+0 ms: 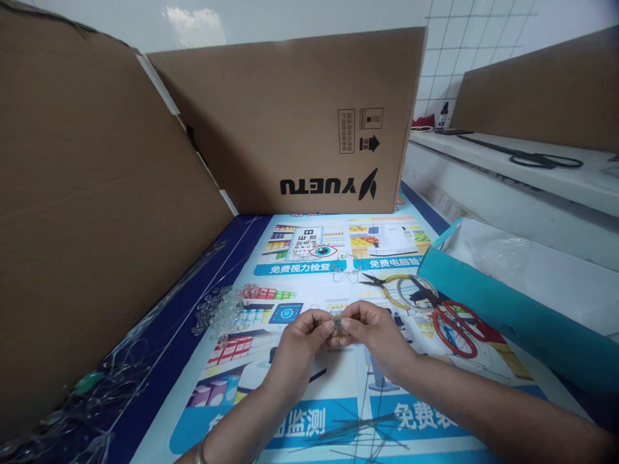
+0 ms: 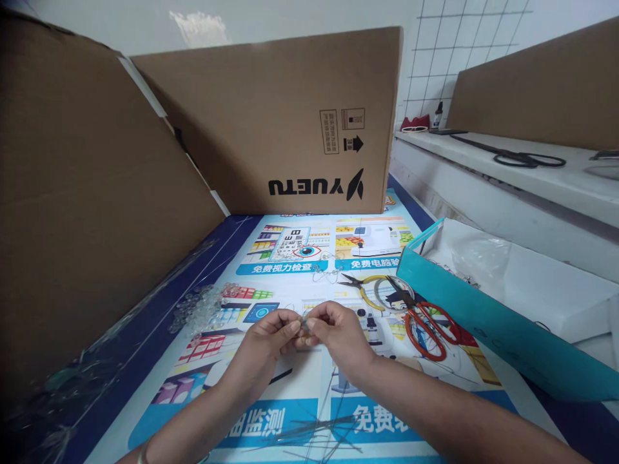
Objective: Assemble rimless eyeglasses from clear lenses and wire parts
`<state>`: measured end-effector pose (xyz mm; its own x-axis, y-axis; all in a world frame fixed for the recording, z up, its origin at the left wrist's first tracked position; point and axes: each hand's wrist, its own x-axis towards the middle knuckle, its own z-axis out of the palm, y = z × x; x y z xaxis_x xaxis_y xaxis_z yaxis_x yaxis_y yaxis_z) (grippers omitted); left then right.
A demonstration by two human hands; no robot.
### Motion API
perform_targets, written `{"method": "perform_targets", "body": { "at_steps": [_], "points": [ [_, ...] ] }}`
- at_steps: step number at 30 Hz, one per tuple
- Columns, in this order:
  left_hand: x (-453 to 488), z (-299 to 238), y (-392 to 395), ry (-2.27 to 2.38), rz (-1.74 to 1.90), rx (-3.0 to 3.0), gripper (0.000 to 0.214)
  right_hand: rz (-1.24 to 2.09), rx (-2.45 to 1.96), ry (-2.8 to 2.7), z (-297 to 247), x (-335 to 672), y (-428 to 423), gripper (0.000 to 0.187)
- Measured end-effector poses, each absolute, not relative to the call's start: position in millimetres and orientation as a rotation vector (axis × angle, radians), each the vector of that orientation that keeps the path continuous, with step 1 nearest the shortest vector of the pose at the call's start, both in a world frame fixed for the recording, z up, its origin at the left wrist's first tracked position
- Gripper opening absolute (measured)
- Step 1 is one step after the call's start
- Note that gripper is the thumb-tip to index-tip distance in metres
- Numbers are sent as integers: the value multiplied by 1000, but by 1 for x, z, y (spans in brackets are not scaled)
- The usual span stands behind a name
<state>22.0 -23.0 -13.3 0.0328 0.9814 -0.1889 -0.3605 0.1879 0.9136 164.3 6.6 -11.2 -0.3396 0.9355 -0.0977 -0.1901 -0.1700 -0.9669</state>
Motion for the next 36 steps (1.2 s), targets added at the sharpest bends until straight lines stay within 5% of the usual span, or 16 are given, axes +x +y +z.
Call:
{"method": "perform_targets", "body": {
  "at_steps": [36],
  "points": [
    [27,-22,-22,1049,1275,758,14,1661,-933,-1122,-19,160,8,15]
  ]
}}
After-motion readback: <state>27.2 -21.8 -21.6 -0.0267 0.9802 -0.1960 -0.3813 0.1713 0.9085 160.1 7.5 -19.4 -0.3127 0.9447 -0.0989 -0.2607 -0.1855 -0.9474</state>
